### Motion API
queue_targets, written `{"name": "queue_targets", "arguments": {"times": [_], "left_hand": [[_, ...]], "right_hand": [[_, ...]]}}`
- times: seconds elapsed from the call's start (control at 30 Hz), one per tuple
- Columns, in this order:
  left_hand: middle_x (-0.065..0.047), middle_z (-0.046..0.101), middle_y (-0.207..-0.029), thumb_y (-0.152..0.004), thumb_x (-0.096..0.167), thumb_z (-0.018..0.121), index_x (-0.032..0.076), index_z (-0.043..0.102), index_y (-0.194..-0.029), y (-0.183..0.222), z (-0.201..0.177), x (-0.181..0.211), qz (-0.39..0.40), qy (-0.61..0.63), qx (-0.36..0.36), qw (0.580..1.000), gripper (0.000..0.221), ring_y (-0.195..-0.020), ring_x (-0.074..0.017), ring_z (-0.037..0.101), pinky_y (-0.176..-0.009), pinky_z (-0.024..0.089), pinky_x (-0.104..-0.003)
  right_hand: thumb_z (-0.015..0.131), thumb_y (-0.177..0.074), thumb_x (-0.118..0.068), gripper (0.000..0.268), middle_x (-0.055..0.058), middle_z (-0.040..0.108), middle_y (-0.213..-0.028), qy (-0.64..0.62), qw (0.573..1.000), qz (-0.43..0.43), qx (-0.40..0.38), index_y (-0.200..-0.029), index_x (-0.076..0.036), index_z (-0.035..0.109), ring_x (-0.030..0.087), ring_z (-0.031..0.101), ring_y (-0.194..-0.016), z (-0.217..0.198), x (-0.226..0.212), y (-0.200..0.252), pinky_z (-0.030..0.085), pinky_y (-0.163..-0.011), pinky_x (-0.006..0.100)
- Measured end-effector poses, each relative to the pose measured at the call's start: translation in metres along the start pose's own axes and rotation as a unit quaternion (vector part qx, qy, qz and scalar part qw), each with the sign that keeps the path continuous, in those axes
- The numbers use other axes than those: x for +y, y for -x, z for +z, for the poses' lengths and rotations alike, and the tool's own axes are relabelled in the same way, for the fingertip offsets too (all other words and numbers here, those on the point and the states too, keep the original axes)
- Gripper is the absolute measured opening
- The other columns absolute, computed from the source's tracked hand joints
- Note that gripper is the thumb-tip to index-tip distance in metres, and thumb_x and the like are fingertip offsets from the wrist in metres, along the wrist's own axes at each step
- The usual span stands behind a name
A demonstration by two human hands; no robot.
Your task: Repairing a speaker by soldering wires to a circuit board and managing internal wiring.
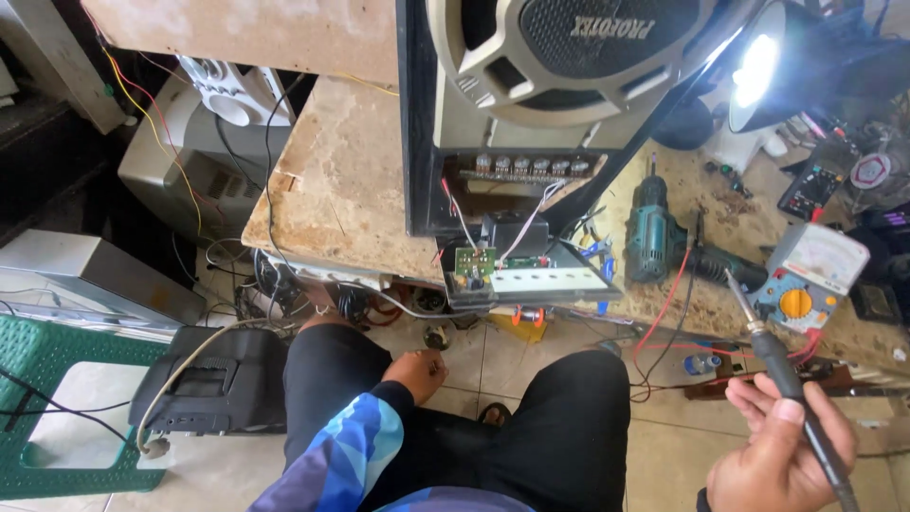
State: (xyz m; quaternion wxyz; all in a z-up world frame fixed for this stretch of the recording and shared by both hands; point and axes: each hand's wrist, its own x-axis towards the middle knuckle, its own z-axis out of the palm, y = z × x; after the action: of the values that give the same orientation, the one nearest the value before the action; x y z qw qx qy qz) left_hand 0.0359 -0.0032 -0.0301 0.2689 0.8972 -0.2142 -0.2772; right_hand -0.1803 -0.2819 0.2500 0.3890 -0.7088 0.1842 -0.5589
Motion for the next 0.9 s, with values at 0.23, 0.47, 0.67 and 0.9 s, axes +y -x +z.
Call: {"name": "queue_targets", "arguments": {"times": [0.23,0.47,0.67,0.9], "left_hand": [[-0.006,0.075,-0.094,-0.092,0.034,0.064,0.018,0.070,-0.092,-0.010,0.002,-0.011,-0.063,0.029,-0.023,0.997,0.017,-0.088,-0.0270,0.070,-0.074,0.053,-0.043],[-0.005,0.076,-0.090,-0.090,0.034,0.065,0.018,0.070,-0.089,-0.016,0.000,-0.024,-0.098,0.043,0.020,0.994,0.016,-0.083,-0.0263,0.070,-0.070,0.053,-0.042],[0.001,0.078,-0.095,-0.086,0.019,0.060,0.021,0.074,-0.105,0.057,-0.113,0.017,-0.088,0.063,0.090,0.990,0.024,-0.084,-0.0200,0.075,-0.078,0.059,-0.034],[-0.006,0.074,-0.093,-0.092,0.004,0.074,0.008,0.073,-0.104,0.108,-0.266,0.123,0.179,0.018,0.431,0.884,0.013,-0.076,-0.0178,0.071,-0.068,0.060,-0.031]], "right_hand": [[0.038,-0.125,0.005,0.024,0.053,0.055,-0.127,0.003,0.992,-0.124,-0.032,-0.149,0.011,0.035,0.052,0.063,-0.095,0.049,0.055,-0.018,0.056,-0.084,0.053],[0.049,-0.120,0.002,0.018,0.041,0.066,-0.125,0.091,0.968,-0.231,-0.038,-0.122,0.018,0.056,0.052,0.068,-0.117,0.102,0.091,-0.041,0.055,-0.105,0.054],[0.051,-0.117,0.008,0.016,0.038,0.060,-0.137,0.123,0.955,-0.254,-0.092,-0.131,0.014,0.052,0.054,0.057,-0.128,0.120,0.105,-0.048,0.050,-0.109,0.059],[0.047,-0.120,0.006,0.021,0.036,0.038,-0.148,0.126,0.957,-0.232,-0.119,-0.140,0.010,0.042,0.057,0.046,-0.141,0.128,0.103,-0.045,0.050,-0.113,0.066]]}}
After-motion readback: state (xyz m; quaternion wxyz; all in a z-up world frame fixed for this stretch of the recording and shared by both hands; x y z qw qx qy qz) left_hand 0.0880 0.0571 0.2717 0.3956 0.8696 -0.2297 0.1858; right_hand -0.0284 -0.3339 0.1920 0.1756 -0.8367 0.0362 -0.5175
